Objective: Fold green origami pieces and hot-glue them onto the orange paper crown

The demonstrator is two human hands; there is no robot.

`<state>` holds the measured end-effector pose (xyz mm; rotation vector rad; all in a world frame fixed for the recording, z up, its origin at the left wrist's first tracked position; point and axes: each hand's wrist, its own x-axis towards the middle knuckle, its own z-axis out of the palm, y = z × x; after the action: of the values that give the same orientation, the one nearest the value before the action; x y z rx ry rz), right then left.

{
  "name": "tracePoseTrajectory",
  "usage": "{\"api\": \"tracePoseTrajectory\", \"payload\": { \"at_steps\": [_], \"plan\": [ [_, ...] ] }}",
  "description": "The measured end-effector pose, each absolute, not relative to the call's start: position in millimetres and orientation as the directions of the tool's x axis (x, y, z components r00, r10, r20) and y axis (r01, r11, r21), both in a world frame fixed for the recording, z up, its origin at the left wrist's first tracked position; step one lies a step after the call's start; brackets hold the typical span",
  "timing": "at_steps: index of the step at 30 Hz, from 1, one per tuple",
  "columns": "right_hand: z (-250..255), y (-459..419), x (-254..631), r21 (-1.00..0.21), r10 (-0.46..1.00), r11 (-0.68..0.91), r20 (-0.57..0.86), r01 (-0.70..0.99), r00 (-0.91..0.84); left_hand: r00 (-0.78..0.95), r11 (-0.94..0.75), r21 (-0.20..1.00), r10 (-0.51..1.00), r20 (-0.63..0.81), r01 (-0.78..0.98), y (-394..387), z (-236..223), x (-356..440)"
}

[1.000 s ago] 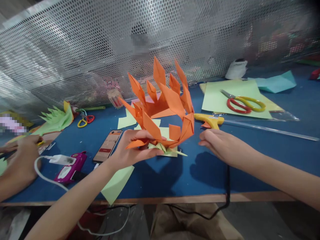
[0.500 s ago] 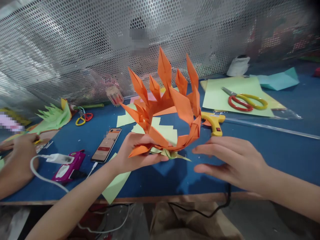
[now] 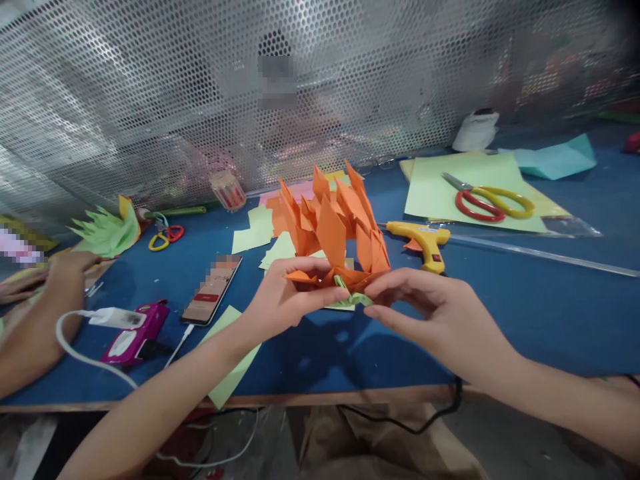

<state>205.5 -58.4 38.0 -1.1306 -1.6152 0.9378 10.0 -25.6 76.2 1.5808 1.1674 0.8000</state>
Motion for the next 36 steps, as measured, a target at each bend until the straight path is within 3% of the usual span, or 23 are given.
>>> {"api": "tracePoseTrajectory", "payload": {
  "at_steps": [5,17,31,36],
  "plan": [
    [34,-55,203,-0.966,0.965,0.228,0.209,0.118,-0.158,0.328,-0.043,0.958,0.943,-0.055,0.284,-23,73,11],
    [29,-51,205,-0.985,0.976,0.172,0.174,-0.031,-0.133,0.341,-0.02,0.93,0.933,-0.114,0.366,-19,77,11],
    [28,-52,207,-0.985,0.966,0.173,0.167,0.01,-0.195,0.412,-0.013,0.954,0.904,-0.116,0.299,-19,71,9],
    [27,-56,208,-0.959,0.961,0.257,0.24,0.121,-0.138,0.409,-0.009,0.956,0.905,-0.117,0.293,-20,73,11]
  ]
}}
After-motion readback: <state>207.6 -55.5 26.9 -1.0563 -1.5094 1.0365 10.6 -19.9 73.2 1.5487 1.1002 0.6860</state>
